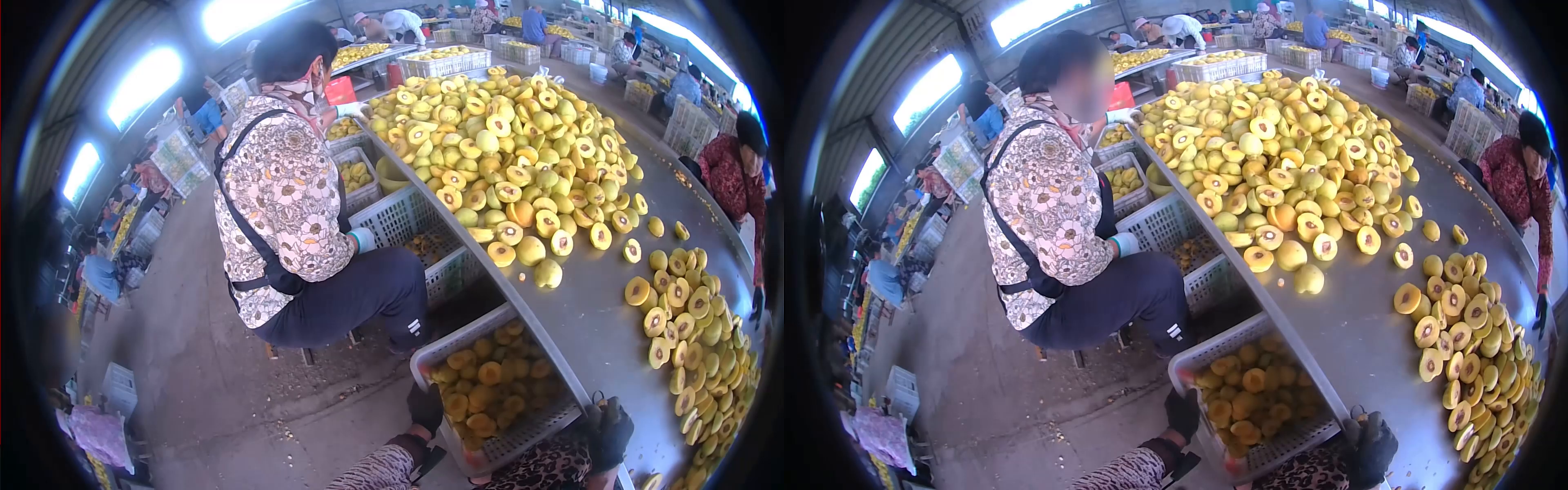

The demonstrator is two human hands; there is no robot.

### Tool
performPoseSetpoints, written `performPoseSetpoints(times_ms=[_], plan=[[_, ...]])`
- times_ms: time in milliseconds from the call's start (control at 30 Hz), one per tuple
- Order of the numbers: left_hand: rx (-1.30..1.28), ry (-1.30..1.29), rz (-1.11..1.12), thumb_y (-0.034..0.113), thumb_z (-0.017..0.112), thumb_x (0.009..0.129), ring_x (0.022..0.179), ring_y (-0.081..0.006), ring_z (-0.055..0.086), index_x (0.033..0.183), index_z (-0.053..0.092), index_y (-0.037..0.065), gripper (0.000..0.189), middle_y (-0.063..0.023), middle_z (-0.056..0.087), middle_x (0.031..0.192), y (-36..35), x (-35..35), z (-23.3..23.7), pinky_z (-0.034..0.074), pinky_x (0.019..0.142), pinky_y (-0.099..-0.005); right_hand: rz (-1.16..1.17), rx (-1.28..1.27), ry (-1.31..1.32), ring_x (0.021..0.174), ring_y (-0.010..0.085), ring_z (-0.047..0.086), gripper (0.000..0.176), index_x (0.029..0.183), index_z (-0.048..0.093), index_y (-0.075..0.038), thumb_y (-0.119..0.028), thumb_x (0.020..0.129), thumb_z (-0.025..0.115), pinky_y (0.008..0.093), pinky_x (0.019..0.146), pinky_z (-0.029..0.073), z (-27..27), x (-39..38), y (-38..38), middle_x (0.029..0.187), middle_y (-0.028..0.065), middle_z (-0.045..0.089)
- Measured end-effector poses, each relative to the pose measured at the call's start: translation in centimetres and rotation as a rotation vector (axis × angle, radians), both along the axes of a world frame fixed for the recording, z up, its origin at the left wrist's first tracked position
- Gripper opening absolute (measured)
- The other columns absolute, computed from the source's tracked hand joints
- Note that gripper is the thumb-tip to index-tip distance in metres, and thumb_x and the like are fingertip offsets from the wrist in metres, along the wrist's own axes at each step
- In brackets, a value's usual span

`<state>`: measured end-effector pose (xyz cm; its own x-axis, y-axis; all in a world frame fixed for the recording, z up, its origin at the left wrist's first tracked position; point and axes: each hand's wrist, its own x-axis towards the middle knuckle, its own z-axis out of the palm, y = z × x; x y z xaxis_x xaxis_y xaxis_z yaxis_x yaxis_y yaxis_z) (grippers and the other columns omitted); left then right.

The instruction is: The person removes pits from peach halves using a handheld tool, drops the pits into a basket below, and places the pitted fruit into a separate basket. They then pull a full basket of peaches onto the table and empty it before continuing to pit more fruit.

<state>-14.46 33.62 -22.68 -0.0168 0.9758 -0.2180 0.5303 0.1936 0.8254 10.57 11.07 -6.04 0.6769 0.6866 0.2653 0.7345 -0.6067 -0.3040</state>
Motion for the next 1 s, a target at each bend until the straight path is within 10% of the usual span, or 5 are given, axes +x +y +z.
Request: performPoseSetpoints(times_ms=[1000], plan=[[0.02, -0.058, -0.022, 0.028, 0.06, 0.091, 0.103, -0.0394, 0.065, 0.119, 0.059, 0.0, 0.039, -0.0229, 0.068, 0.109, 0.5, 0.2, -1.2, 0.051, 0.086, -0.0465, -0.02, -0.059, 0.027, 0.068, 0.0419, 0.062, 0.019, 0.086, 0.055, -0.004, -0.021, 0.09, 0.063, 0.0496, 0.059, 0.046, -0.4, 0.4, 0.3, 0.072, 0.0194, 0.062]])
